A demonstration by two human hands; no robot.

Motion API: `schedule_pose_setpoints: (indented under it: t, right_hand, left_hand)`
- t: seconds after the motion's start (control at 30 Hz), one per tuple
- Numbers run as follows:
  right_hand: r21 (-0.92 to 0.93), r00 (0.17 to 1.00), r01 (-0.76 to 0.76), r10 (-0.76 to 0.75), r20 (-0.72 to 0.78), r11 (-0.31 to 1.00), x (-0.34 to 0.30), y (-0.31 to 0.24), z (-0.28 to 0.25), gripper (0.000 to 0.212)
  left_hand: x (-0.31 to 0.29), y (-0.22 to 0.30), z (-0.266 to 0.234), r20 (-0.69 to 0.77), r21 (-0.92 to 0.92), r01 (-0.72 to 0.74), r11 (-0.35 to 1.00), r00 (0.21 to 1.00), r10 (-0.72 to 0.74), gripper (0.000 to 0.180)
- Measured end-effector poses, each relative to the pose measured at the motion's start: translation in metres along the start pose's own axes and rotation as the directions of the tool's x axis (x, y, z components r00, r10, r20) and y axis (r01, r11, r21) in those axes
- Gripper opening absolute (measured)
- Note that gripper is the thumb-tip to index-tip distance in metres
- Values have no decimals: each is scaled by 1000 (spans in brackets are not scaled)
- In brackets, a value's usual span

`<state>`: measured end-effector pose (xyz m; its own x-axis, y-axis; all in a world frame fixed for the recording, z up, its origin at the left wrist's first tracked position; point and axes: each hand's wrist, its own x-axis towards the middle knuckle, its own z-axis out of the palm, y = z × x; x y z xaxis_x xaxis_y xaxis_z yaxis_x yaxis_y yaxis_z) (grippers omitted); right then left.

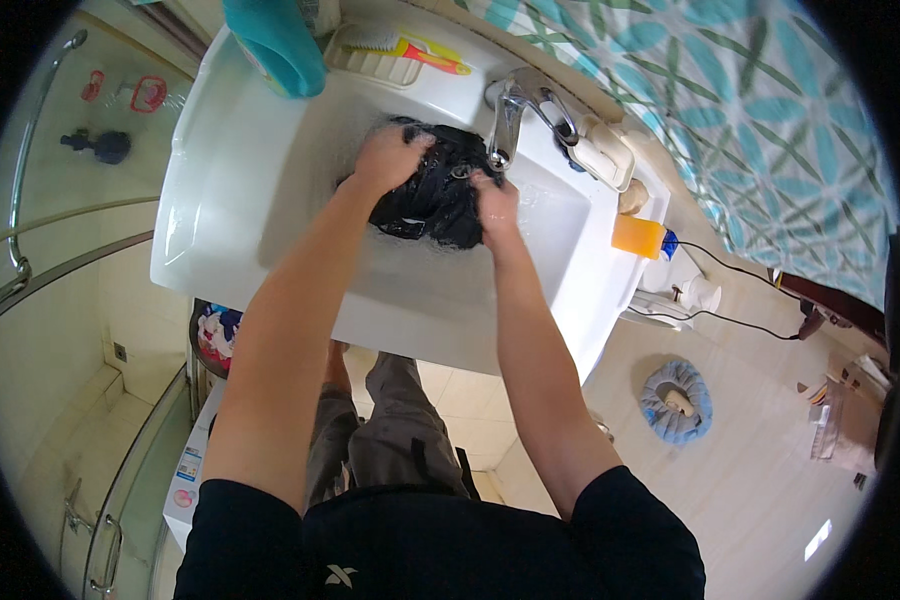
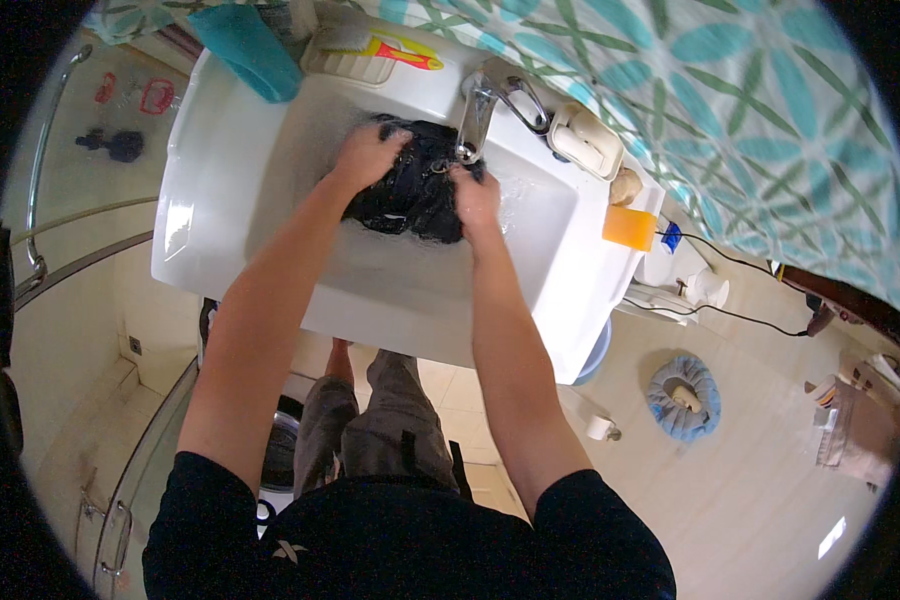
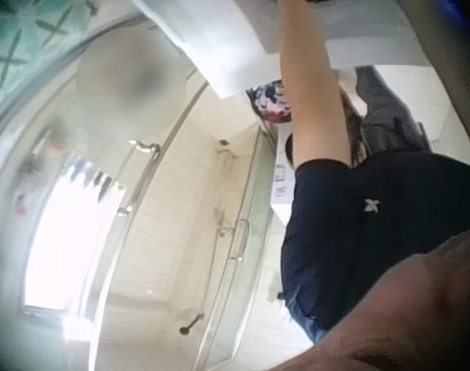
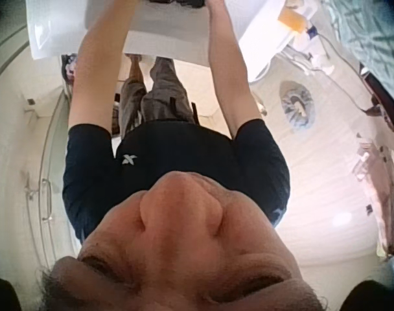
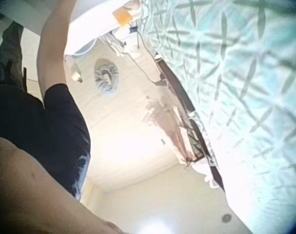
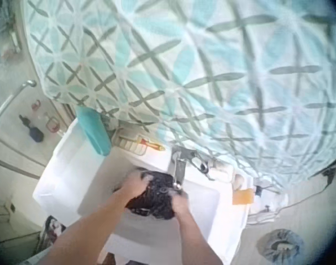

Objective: The person hand-washes a dark garment in a bathroom sink, repeatedly submerging, scrubbing, and rinsing it under running water. The garment is wrung out and briefly lifted before being placed back into the sink.

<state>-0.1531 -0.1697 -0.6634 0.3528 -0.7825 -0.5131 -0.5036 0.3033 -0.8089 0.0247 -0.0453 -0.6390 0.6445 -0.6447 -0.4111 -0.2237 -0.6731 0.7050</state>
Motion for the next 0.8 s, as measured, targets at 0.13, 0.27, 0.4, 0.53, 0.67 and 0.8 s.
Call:
schedule_pose_setpoints:
  t: [0.13, 0.27, 0.4, 0.53, 0.67, 0.8]
  right_hand:
    - [377, 963, -72, -34, 267, 923, -54, -18, -66, 38]
    - [605, 952, 14, -196, 236, 796, -105, -42, -114, 31]
    - [347, 943, 305, -331, 19, 887, -141, -95, -116, 38]
    - [700, 894, 242, -435, 108, 672, -159, -135, -121, 62]
    - [632, 908, 168, -369, 199, 756, -134, -114, -115, 73]
    - [-158, 958, 279, -264, 109, 947, -93, -52, -90, 59]
  left_hand:
    - [-40, -12, -37, -5, -532, 24, 846, 999, -32, 56]
    - [-93, 14, -83, -6, -616, -7, 788, 1000, 5, 54]
    - [-130, 52, -112, -70, -562, -167, 810, 986, 154, 48]
    - [-143, 56, -118, -53, -804, -292, 518, 903, 426, 51]
    - [-140, 24, -101, -38, -599, -438, 671, 852, 522, 74]
    - [-119, -14, -59, -11, -79, -398, 914, 917, 398, 77]
